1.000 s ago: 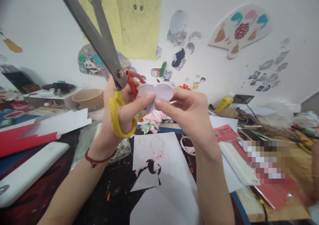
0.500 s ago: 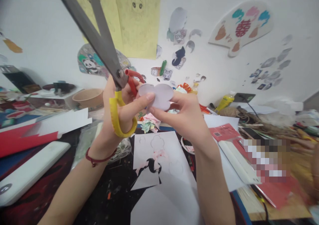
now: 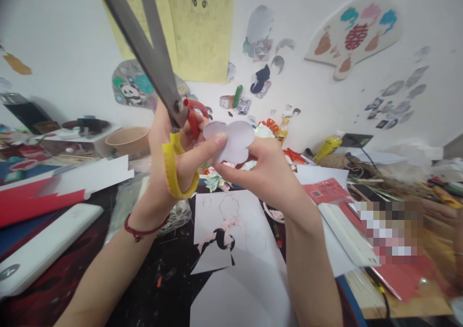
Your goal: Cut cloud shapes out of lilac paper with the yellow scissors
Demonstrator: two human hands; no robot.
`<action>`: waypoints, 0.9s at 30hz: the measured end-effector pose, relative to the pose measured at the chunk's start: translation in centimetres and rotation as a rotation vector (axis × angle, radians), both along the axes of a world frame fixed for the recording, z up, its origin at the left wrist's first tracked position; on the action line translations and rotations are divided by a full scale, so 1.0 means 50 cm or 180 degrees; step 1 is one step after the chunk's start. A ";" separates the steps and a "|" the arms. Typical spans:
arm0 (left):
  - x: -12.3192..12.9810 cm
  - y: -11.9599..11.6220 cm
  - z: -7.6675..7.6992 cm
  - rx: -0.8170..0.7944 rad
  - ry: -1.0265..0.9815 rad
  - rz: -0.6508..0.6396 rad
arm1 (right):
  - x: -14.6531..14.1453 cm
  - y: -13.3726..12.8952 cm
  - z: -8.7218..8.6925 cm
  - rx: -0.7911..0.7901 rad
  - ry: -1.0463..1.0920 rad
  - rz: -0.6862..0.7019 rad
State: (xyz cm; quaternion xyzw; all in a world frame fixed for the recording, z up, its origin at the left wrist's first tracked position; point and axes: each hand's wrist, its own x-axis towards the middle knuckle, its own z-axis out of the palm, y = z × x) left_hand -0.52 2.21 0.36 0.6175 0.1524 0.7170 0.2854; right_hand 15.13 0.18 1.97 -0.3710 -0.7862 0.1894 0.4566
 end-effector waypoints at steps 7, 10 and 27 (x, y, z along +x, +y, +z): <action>0.000 0.000 0.002 -0.0060 -0.0019 -0.0081 | 0.005 0.000 0.003 -0.0087 -0.0009 0.0147; 0.000 0.004 0.002 0.0051 -0.0071 -0.0100 | 0.007 0.001 0.004 -0.0157 0.0216 0.0206; 0.004 0.008 -0.002 0.0199 0.0165 0.0064 | 0.010 0.006 -0.005 0.0199 0.0424 0.0056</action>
